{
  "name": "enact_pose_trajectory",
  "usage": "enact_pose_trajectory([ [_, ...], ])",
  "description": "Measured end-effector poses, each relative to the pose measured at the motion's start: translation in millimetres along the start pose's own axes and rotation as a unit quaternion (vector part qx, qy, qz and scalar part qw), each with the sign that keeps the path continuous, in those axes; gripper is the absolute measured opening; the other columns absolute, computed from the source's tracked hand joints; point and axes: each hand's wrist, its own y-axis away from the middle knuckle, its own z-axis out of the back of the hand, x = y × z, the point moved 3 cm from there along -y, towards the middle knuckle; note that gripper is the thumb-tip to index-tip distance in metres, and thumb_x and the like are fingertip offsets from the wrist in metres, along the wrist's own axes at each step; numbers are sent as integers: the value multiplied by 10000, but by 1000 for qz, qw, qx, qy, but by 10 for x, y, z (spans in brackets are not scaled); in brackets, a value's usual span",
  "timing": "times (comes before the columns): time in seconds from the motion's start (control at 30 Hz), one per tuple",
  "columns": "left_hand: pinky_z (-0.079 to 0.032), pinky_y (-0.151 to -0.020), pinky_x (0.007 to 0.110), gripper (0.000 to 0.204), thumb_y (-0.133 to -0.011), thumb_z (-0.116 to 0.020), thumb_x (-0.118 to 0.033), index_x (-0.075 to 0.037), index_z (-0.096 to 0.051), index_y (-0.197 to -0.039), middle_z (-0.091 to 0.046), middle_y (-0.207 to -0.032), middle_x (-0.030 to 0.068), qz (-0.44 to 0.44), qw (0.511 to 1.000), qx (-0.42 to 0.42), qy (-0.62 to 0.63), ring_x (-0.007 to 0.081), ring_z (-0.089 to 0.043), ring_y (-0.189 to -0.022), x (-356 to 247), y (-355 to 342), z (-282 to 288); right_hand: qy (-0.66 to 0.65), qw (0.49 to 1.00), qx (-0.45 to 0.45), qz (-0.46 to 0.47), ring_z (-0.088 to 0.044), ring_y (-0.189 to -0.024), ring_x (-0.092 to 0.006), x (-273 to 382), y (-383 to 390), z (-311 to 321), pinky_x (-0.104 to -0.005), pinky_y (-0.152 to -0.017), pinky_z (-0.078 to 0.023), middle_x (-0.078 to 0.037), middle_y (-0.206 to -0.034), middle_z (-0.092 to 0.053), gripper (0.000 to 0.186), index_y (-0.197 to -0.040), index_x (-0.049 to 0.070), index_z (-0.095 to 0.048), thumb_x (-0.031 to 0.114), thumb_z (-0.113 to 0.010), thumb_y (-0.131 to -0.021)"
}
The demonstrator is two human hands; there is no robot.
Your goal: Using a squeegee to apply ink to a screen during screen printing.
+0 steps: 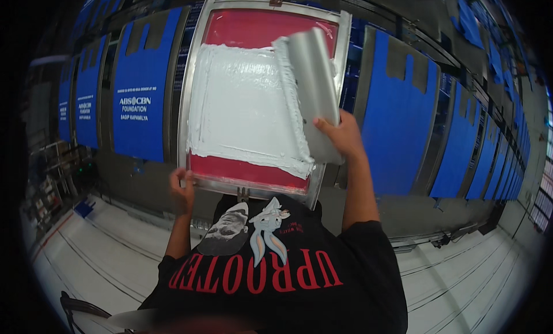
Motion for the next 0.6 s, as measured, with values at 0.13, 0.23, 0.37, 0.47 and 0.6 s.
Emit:
enact_pose_trajectory([
  [0.13, -542, -658, 373, 195, -894, -700, -200, -32, -705, -993, -693, -827, 127, -37, 951, 287, 106, 270, -682, -700, -201, 862, -303, 308, 939, 60, 143, -692, -816, -291, 650, -515, -288, -406, -783, -531, -208, -881, -695, 384, -1084, 14, -667, 275, -722, -809],
  [0.23, -527, -622, 318, 240, -876, -732, -221, -9, -715, -987, -701, -787, 96, 133, 912, 311, 232, 163, -663, -660, -532, 1031, -498, 473, 835, 31, 279, -681, -811, -356, 1064, -726, -611, -437, -801, -515, -201, -885, -695, 299, -1038, 32, -652, 233, -682, -820],
  [0.37, -499, -614, 256, 271, -866, -751, -229, 6, -718, -998, -695, -754, 48, 286, 863, 321, 264, 65, -615, -680, -459, 1156, -674, 501, 732, -66, 458, -650, -783, -268, 602, -907, -930, -399, -809, -457, -110, -831, -669, 252, -988, 71, -636, 85, -650, -737],
  [0.47, -468, -589, 232, 238, -903, -709, -212, 25, -715, -919, -671, -709, 11, 322, 836, 288, 336, 37, -571, -660, -500, 1168, -660, 496, 749, -51, 435, -626, -869, -260, 386, -471, -1042, -387, -885, -429, -82, -927, -662, 389, -1043, 81, -611, 56, -695, -665],
  [0.6, -473, -579, 235, 256, -915, -699, -219, 35, -706, -882, -686, -720, 24, 312, 827, 328, 332, 45, -605, -676, -539, 1075, -565, 506, 795, 89, 322, -638, -878, -247, 592, 156, -1031, -380, -933, -398, -105, -963, -693, 436, -1119, 78, -635, 55, -681, -686],
])
